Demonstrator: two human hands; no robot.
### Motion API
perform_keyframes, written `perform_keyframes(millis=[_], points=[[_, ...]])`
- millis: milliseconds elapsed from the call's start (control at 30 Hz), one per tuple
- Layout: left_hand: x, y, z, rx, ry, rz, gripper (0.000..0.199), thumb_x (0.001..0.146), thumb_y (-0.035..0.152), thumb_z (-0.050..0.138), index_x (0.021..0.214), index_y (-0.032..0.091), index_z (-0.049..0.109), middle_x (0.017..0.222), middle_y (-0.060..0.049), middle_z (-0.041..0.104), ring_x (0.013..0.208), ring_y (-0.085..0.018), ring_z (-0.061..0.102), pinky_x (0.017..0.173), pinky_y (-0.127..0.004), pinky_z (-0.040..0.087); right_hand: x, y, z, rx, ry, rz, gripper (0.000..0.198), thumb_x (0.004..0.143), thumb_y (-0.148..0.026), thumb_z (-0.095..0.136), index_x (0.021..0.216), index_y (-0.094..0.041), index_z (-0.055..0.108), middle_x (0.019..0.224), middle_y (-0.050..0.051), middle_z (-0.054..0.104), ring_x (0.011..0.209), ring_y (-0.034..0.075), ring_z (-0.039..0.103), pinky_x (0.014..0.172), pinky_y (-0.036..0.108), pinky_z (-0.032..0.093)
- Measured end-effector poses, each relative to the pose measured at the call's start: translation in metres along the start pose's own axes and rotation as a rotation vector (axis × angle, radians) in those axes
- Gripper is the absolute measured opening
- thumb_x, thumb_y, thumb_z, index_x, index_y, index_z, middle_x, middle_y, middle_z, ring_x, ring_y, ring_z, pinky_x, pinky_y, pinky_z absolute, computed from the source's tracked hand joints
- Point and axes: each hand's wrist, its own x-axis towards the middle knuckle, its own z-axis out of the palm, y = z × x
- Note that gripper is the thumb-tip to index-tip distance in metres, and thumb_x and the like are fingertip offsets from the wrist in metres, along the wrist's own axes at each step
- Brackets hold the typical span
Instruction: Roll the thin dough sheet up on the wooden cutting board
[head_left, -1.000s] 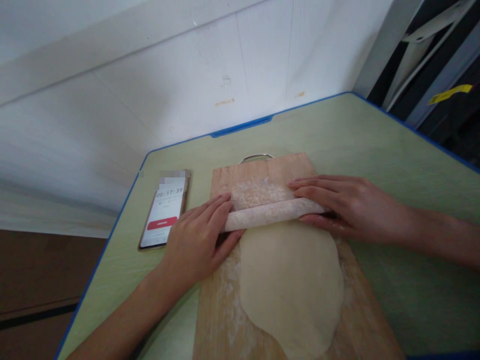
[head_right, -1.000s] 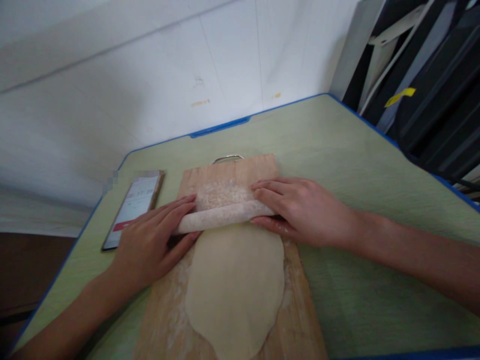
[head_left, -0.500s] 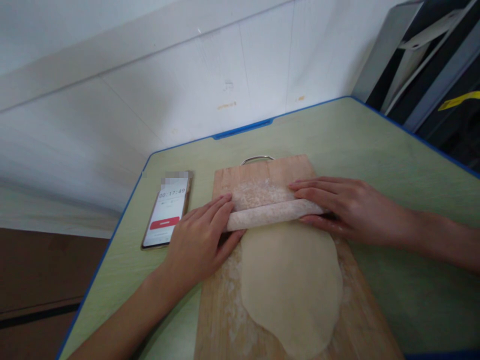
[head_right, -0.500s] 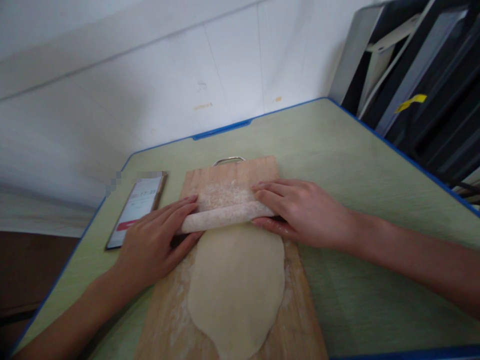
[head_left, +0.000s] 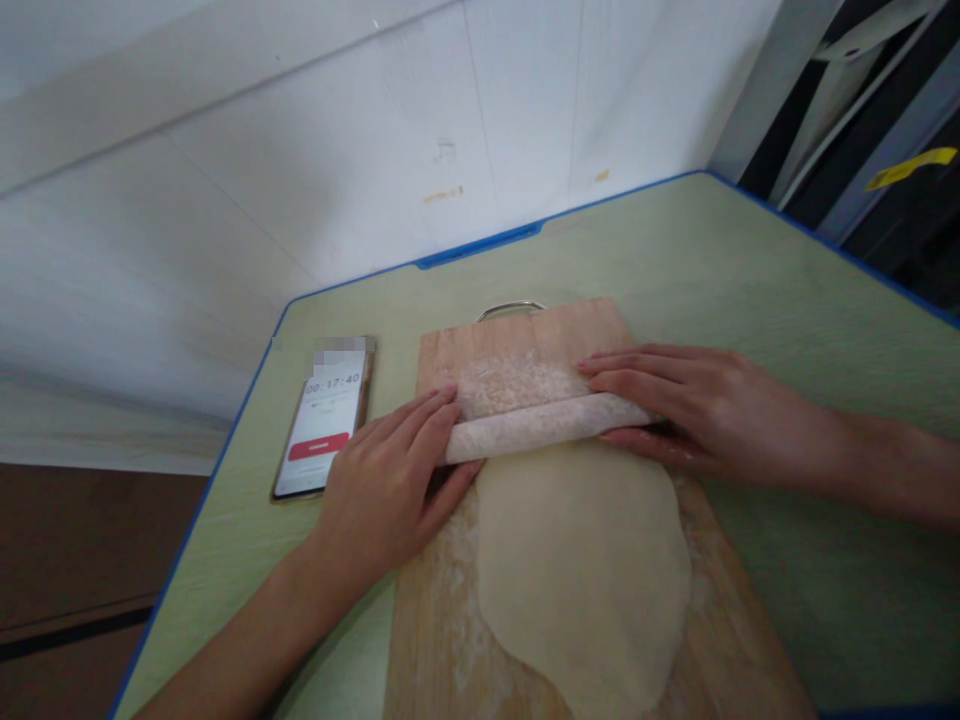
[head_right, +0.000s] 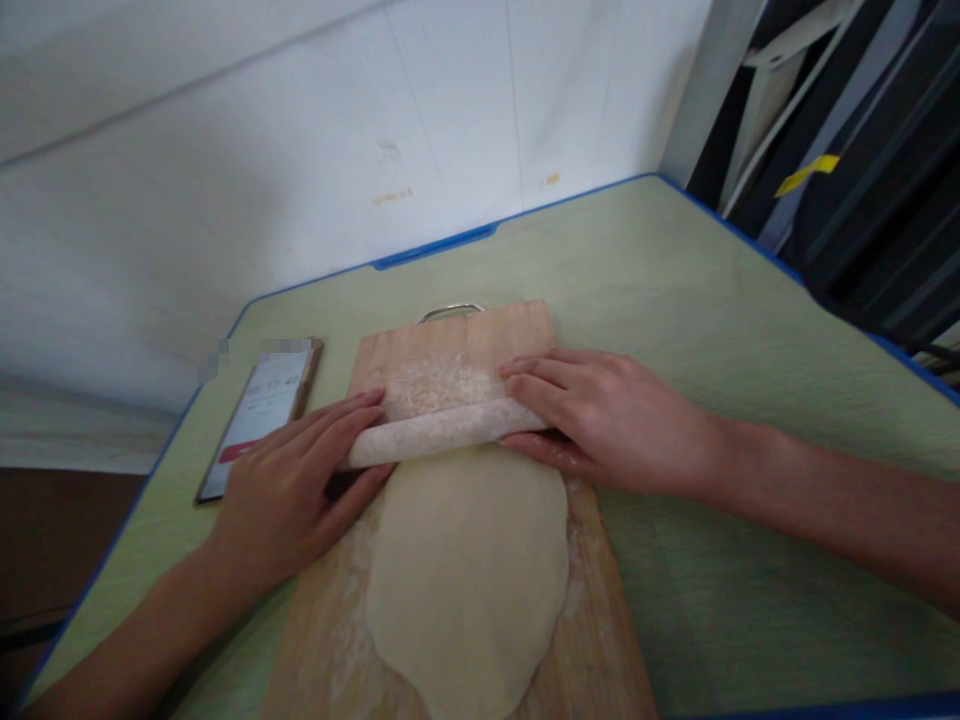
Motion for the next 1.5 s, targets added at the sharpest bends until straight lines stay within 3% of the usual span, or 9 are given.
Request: perform_keyframes(millis=[267,500,733,1067,1333,1500], points=[[0.0,0.0,-0.001,0.006,0.01,0.008,0.034,0.083,0.036,0.047,0.108,0.012,0.05,0.114,-0.014,0.061,0.103,-0.025,0.059,0.082,-0.04,0.051,0.0,0.0,0.001,0.006,0.014,0.0,0.028,0.088,-0.034,0.045,0.098,-0.013,0.061,0.108,0.012,0.065,0.098,0.024,0.06,0.082,0.039,0.05],[0.007,-0.005,-0.001,0.049,-0.094,-0.055,0.05,0.084,0.044,0.043,0.119,0.008,0.046,0.119,-0.018,0.057,0.105,-0.028,0.057,0.083,-0.042,0.051,0.005,0.006,0.0,0.0,-0.049,0.04,0.042,0.09,-0.041,0.038,0.113,-0.01,0.056,0.117,0.013,0.06,0.103,0.025,0.058,0.084,0.038,0.05],[-0.005,0.016,-0.009,0.073,-0.101,-0.102,0.055,0.087,0.047,0.034,0.118,0.003,0.046,0.118,-0.022,0.058,0.102,-0.029,0.06,0.078,-0.041,0.053,-0.003,-0.012,0.001,-0.098,-0.013,0.094,0.045,0.089,-0.042,0.037,0.118,-0.012,0.054,0.113,0.014,0.062,0.102,0.026,0.059,0.084,0.041,0.049],[0.012,-0.002,-0.001,0.009,-0.136,-0.141,0.058,0.089,0.05,0.023,0.12,0.006,0.045,0.119,-0.018,0.058,0.109,-0.027,0.056,0.085,-0.041,0.05,0.012,0.007,0.005,-0.045,-0.027,0.097,0.044,0.091,-0.041,0.034,0.115,-0.014,0.057,0.117,0.013,0.06,0.11,0.026,0.054,0.093,0.043,0.044],[-0.001,0.016,-0.008,0.04,-0.143,-0.163,0.058,0.089,0.051,0.022,0.116,0.007,0.048,0.115,-0.02,0.059,0.106,-0.028,0.057,0.081,-0.042,0.051,-0.003,-0.011,0.003,-0.126,-0.013,0.101,0.044,0.09,-0.041,0.035,0.117,-0.013,0.055,0.113,0.013,0.063,0.102,0.026,0.059,0.084,0.041,0.05],[0.002,0.009,-0.008,-0.018,-0.155,-0.146,0.057,0.089,0.05,0.022,0.119,0.01,0.048,0.123,-0.016,0.056,0.111,-0.025,0.054,0.086,-0.041,0.049,0.0,-0.005,0.004,-0.1,-0.019,0.094,0.044,0.091,-0.041,0.033,0.117,-0.013,0.056,0.113,0.013,0.063,0.103,0.026,0.058,0.085,0.04,0.049]])
